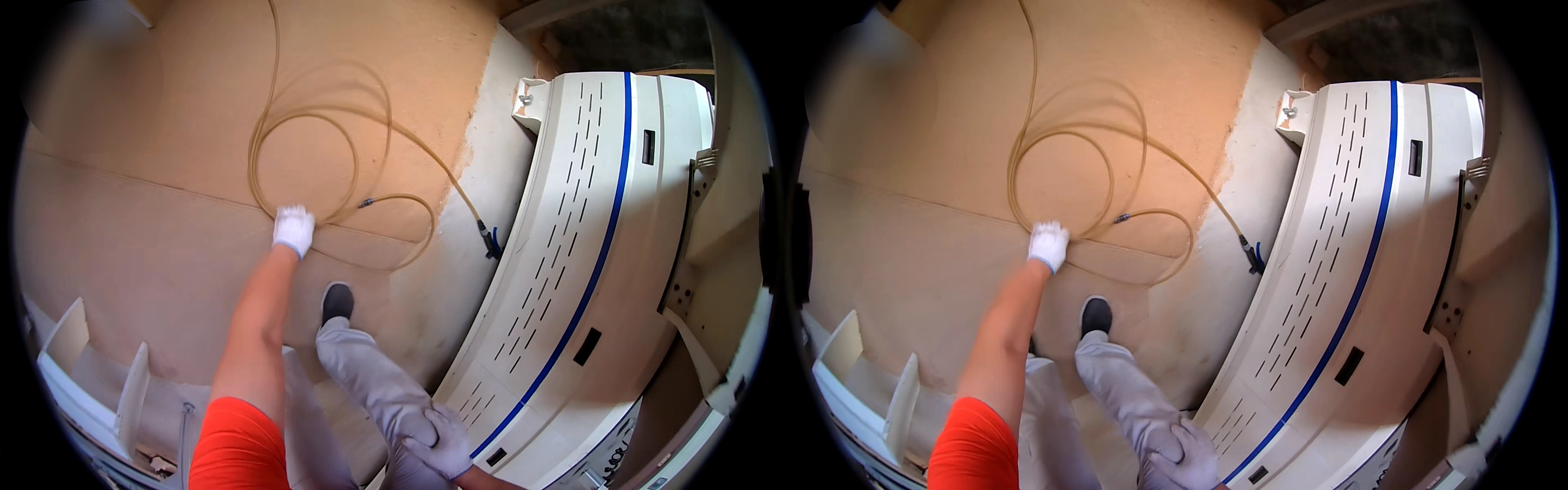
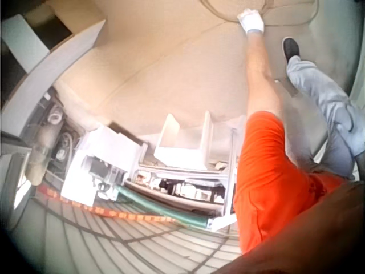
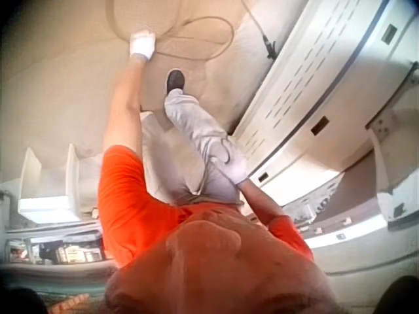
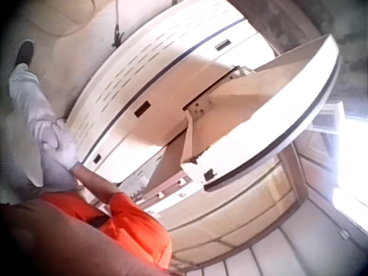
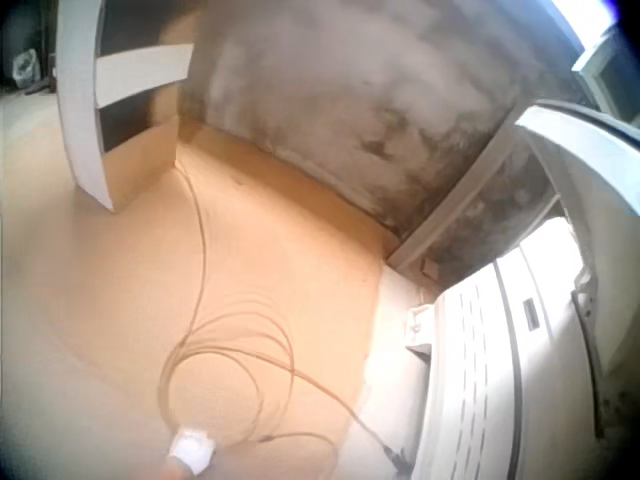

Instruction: The person loads large rectangular panels onto a conveyor and into an edge-banding machine. The person uses a handheld air gun to blow along the edges and surfaces of the panels. Finished panels are stacked on a cart, and the cycle repeats for multiple units.

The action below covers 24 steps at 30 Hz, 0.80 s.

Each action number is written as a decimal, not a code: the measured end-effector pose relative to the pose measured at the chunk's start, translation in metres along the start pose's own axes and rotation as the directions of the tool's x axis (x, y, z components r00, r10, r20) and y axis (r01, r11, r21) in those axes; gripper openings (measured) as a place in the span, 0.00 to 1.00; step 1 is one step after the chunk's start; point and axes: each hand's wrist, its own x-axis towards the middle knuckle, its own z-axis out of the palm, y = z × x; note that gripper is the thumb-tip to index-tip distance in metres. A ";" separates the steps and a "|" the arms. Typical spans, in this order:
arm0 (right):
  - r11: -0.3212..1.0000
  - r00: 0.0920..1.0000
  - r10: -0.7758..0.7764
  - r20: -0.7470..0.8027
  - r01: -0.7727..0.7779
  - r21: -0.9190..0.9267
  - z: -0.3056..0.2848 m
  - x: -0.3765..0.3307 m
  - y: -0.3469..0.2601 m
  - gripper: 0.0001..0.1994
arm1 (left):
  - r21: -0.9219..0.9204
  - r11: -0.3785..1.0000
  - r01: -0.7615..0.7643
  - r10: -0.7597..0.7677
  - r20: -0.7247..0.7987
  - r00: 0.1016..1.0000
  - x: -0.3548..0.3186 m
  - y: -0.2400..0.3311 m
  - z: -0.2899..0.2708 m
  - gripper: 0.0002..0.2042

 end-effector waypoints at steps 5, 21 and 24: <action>1.000 1.000 -0.008 0.014 0.008 0.030 0.010 -0.016 -0.015 0.33 | -0.024 0.975 -0.219 0.214 -0.138 0.967 -0.185 0.022 -0.134 0.05; -0.568 0.962 -0.203 0.183 -0.268 0.778 -0.159 -0.066 -0.290 0.13 | -0.093 0.601 -0.794 0.775 -0.173 0.608 -0.637 0.126 -0.465 0.05; -0.611 0.978 -0.183 -0.098 -0.035 0.791 -0.208 -0.080 -0.282 0.05 | -0.047 0.704 -0.708 0.703 -0.089 0.705 -0.692 0.105 -0.441 0.07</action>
